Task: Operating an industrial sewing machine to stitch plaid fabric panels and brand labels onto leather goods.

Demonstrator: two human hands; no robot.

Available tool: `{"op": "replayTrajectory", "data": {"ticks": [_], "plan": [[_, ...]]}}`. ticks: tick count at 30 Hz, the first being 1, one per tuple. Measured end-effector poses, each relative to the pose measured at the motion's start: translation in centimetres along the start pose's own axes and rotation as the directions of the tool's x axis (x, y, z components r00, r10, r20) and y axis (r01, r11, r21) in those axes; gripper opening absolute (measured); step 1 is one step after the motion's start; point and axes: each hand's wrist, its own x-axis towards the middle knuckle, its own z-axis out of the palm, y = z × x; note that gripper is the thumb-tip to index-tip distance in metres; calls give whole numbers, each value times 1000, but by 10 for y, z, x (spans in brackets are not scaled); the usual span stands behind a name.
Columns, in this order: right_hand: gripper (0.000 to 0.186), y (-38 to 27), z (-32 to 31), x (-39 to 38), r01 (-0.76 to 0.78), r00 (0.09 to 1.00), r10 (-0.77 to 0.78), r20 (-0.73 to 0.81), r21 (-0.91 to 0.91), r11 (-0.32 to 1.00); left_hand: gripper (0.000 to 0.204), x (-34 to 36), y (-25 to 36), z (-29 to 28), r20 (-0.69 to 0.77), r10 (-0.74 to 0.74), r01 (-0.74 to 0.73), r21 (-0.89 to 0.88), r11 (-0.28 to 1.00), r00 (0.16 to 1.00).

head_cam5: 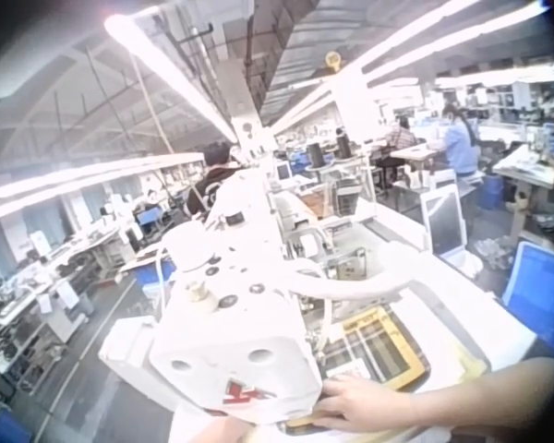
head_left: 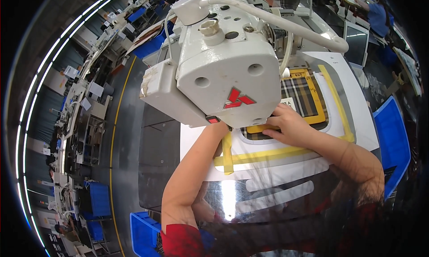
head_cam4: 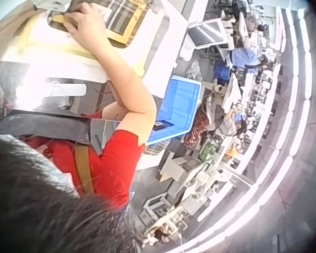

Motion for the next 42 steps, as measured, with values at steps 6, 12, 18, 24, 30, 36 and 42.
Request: {"op": "replayTrajectory", "data": {"ticks": [6, 12, 18, 24, 30, 36, 42], "plan": [[20, -2, -1, 1, 19, 1000, -19, -9, -13, 1000, 32, 2, 4, -3, -26, 77, -76, 37, 996, 997], [23, -7, 3, 0, 26, 999, -26, 22, -26, 999, 33, 4, -1, -14, -51, 145, -141, 79, 987, 988], [23, -2, -12, 5, -10, 995, 8, 98, 27, 1000, 34, 16, 2, -23, -26, 219, -214, 133, 968, 975], [28, 31, -19, 46, 8, 999, 0, 44, -179, 984, 39, 16, -16, -22, 224, -137, 138, 11, 990, 965], [35, 46, -13, 54, 81, 994, -59, 91, -252, 964, 27, 7, -25, -16, 94, -231, 236, -43, 971, 968], [33, 44, -12, 55, 82, 994, -65, 85, -209, 975, 19, 11, -20, -20, 93, -168, 150, 179, 972, 981], [33, 49, -12, 54, 103, 992, -90, 84, -171, 980, 19, 21, -7, -23, 47, -233, 223, 159, 962, 971]]}}
